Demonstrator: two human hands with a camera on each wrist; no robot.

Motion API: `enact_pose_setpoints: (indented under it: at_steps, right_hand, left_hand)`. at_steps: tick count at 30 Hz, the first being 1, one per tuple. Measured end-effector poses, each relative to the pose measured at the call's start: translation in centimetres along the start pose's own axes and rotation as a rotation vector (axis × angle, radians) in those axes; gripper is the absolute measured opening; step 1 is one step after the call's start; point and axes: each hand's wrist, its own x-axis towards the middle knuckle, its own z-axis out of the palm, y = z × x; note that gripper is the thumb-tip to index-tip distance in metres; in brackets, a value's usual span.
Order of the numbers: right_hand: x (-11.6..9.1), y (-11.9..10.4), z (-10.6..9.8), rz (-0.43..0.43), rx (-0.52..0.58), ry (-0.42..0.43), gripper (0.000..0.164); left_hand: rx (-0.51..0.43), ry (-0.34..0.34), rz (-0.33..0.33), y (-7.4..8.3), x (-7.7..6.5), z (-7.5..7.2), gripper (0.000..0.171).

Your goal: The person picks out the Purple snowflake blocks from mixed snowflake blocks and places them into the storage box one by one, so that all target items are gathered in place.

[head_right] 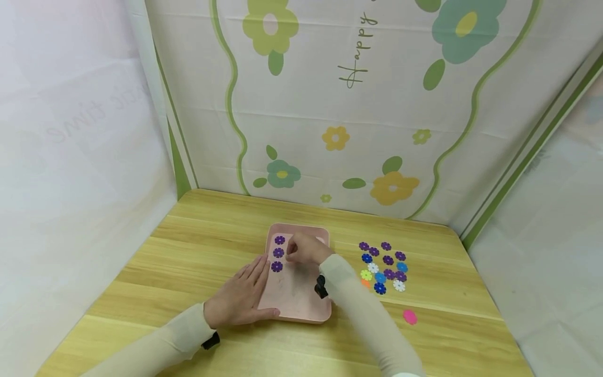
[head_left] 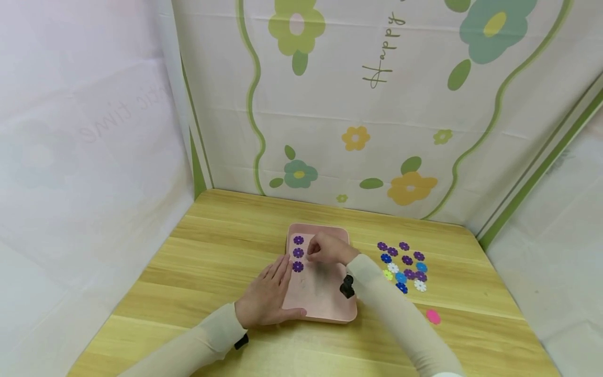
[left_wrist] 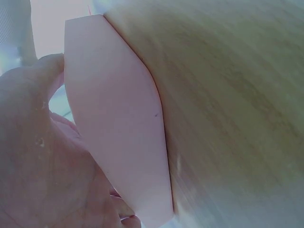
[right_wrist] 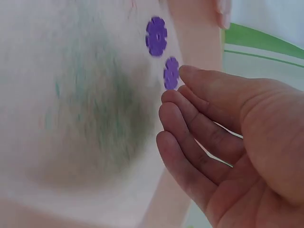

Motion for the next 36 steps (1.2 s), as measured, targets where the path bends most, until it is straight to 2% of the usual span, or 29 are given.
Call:
enact_pose_setpoints:
  at_steps: [5, 11, 15, 24, 29, 36]
  right_hand:
    - [-1.2, 1.0, -1.8, -0.031, -0.05, 0.029, 0.011]
    - [-3.4, 2.9, -4.4, -0.062, -0.099, 0.024, 0.016]
    - [-4.8, 4.9, -6.2, -0.067, -0.137, 0.038, 0.017]
    - [-7.6, 10.2, -9.7, 0.025, -0.187, 0.074, 0.029]
    - [-8.7, 12.7, -10.3, 0.055, -0.232, 0.104, 0.03]
    - [-9.4, 15.2, -9.5, 0.099, -0.247, 0.129, 0.034]
  left_hand:
    - [-0.045, -0.038, -0.015, 0.3, -0.1, -1.1, 0.115]
    - [-0.048, -0.047, -0.019, 0.3, -0.2, -1.3, 0.114]
    - [-0.039, -0.045, -0.014, 0.3, -0.2, -1.3, 0.114]
    - [-0.041, -0.027, 0.009, 0.3, -0.4, -1.3, 0.115]
    - [-0.036, -0.033, 0.006, 0.4, -0.4, -1.4, 0.115]
    - [-0.018, -0.032, 0.01, 0.4, -0.3, -1.3, 0.115]
